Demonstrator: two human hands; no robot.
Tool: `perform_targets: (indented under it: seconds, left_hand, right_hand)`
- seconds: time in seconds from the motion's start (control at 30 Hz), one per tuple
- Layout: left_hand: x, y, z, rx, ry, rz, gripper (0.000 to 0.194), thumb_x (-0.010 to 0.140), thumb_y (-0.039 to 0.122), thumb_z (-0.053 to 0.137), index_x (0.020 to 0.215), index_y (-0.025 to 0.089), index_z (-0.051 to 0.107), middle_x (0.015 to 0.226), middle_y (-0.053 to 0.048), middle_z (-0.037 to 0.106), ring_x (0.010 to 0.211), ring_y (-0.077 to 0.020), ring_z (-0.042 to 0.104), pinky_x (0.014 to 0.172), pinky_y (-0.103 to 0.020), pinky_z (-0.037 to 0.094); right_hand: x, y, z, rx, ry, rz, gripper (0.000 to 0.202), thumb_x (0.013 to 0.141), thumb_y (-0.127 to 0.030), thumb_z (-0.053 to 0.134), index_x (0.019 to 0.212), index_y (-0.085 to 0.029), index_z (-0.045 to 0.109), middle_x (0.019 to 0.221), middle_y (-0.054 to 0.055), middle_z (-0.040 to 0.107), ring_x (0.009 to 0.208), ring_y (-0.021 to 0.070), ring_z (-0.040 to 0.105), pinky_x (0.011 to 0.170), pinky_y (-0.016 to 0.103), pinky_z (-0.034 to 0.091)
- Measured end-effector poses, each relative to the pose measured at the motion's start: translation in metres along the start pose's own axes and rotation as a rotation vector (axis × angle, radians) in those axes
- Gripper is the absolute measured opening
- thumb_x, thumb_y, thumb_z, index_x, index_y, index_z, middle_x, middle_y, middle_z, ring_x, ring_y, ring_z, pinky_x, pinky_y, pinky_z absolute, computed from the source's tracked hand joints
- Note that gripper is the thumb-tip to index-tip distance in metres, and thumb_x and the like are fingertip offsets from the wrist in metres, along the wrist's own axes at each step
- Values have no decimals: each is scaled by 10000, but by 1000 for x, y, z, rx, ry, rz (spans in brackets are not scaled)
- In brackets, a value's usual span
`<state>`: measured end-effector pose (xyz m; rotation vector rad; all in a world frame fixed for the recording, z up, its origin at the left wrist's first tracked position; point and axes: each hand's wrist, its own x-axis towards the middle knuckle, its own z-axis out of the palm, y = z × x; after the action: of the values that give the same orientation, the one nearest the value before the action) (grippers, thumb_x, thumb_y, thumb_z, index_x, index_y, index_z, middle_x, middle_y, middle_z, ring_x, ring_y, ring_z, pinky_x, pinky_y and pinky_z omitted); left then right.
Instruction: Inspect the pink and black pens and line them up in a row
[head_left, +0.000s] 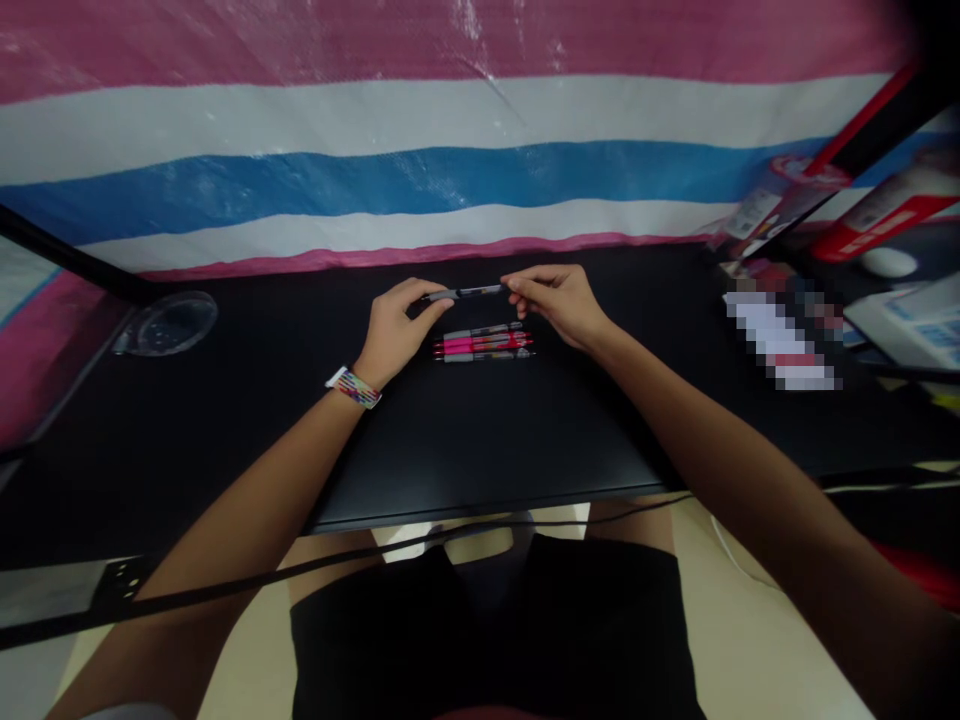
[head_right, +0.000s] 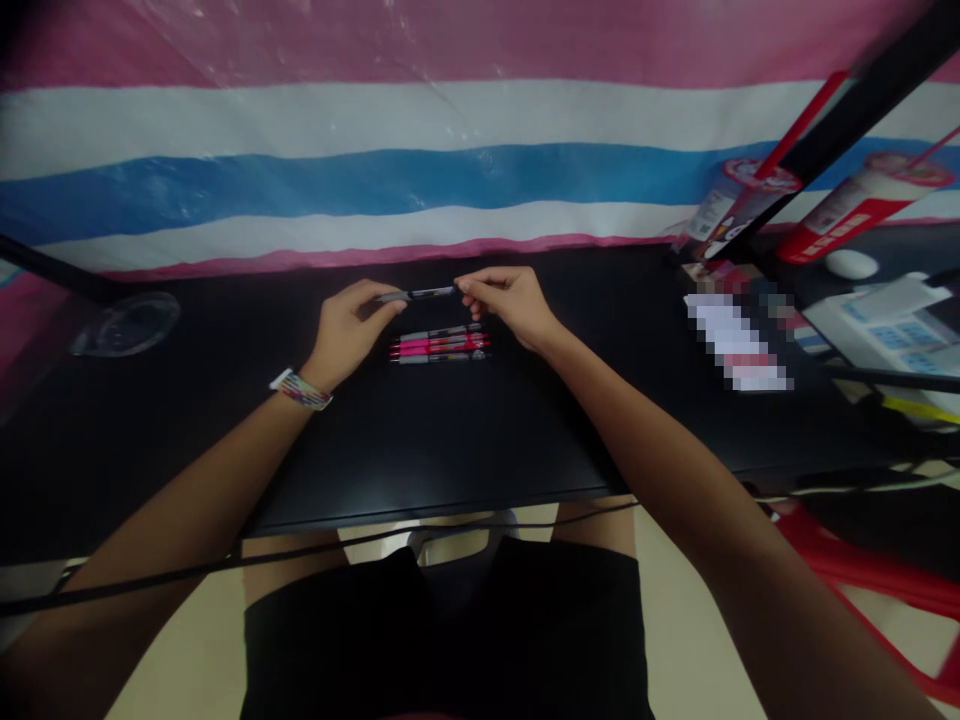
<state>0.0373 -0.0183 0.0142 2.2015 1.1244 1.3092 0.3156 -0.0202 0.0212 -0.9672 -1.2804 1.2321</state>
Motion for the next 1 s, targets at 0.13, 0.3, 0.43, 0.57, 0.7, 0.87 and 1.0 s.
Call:
perform_targets:
  seconds: [0.13,0.3,0.43,0.57,0.7,0.87,1.0]
  left_hand:
    - [-1,4,-2,98,-63,46,204,1086,416,690,1052,235,779,1029,-58,812,957,-243,724,937,-405,574]
    - [0,9,-4,179,-173,81,361,1138,544,545,1012,254,718,1001,-70,764,949,-273,655,952,-448,536]
    - [1,11,-5,174,-203,54,570,1140,693,428,814,264,613,817,-65,649,853,-283,584,931,-465,507]
    - [1,13,-5,122,-190,11,627,1158,667,402,720,259,591,694,-40,569,774,-254,576,898,-434,509]
    - [1,9,-5,-31,-94,-87,298,1050,552,705,1032,267,791,909,-37,766,891,-229,709,915,-385,567]
    - [3,2,-5,-95,-70,-193,473,1127,536,583,818,230,770,771,-43,763,782,-193,736,891,-375,601]
    - [4,3,-6,-134,-29,-173,246,996,491,806,967,247,786,831,-19,788,812,-189,752,861,-352,607]
  right_hand:
    - [-3,-5,-1,92,-40,95,355,737,-449,1055,942,-195,917,848,73,824,754,163,715,724,311,656]
    - [-2,-5,-4,122,-54,146,288,721,-338,1056,914,-175,918,845,100,832,817,197,759,759,328,682]
    - [-2,-5,-4,77,-42,175,246,698,-259,1045,890,-190,907,859,101,835,857,243,784,843,419,722]
    - [-1,-5,-3,60,-36,154,245,711,-254,1035,909,-195,902,903,96,847,862,241,787,902,451,728]
    - [2,-1,-8,33,-20,124,249,762,-329,1027,925,-195,895,931,103,849,830,221,773,866,426,725]
    - [3,4,-11,52,-40,96,301,741,-366,1035,945,-192,896,910,83,844,802,188,763,833,367,706]
    - [2,5,-12,62,-11,68,316,743,-394,1031,957,-201,900,897,70,842,782,176,749,816,359,699]
